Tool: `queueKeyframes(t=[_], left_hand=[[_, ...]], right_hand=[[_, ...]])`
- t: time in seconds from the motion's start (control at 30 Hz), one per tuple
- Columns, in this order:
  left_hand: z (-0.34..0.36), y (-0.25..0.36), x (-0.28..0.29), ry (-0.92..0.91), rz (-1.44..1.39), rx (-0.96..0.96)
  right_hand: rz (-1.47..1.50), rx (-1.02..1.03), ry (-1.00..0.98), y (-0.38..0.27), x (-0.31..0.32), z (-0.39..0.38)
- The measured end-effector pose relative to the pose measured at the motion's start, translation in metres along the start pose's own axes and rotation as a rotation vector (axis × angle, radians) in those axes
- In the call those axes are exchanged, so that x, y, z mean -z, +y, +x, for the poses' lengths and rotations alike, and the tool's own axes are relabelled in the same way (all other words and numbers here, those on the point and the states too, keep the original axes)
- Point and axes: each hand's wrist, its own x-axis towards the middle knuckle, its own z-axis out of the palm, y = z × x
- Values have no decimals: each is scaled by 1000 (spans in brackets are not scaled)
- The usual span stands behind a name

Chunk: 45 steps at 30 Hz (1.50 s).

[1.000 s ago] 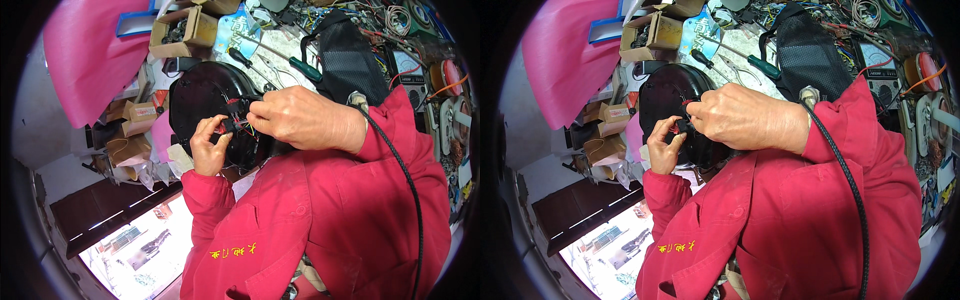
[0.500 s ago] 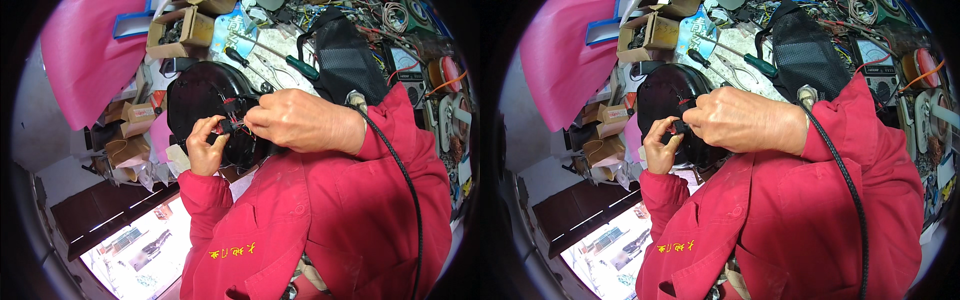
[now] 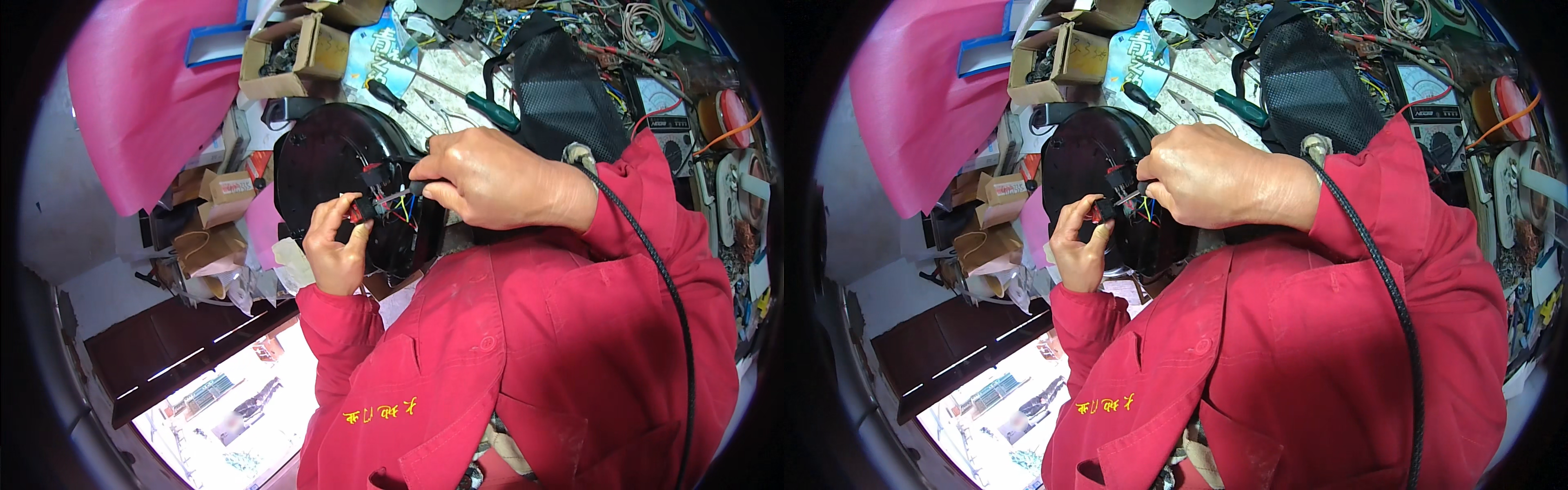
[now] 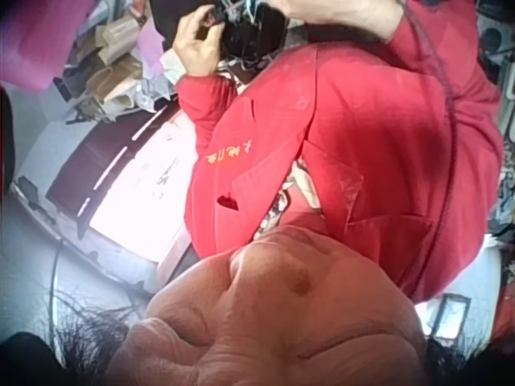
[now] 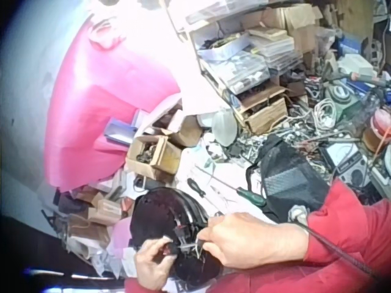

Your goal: The person works on the underside of a black circular appliance, using pliers and a screwdriver to strip, twist, and connect wires. They repeatedly adjust wire positions and tighten connections while handling the device and tools.

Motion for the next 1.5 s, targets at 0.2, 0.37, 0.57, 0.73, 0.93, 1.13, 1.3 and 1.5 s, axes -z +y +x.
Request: queueKeyframes(t=[0.2,0.37,0.57,0.73,0.93,1.13,1.3,1.5], left_hand=[[1,-22,1,-81,-292,183],[0,-26,5,-67,-386,261],[-2,-29,4,-99,-636,411],[-3,-28,4,-94,-631,415],[-3,-24,4,-54,-402,270],[-3,4,-1,34,81,-4],[-4,21,0,67,237,-107],[-7,30,-7,79,316,-155]], right_hand=[[-214,233,59,-10,1,-5],[-181,199,129,-12,3,-8],[-118,109,127,-5,1,-12],[-94,117,111,-2,-10,-12],[-109,126,99,-5,-11,-8],[-136,115,89,-8,-11,-10],[-139,94,67,-15,-6,-11],[-154,59,31,-21,-7,-18]])
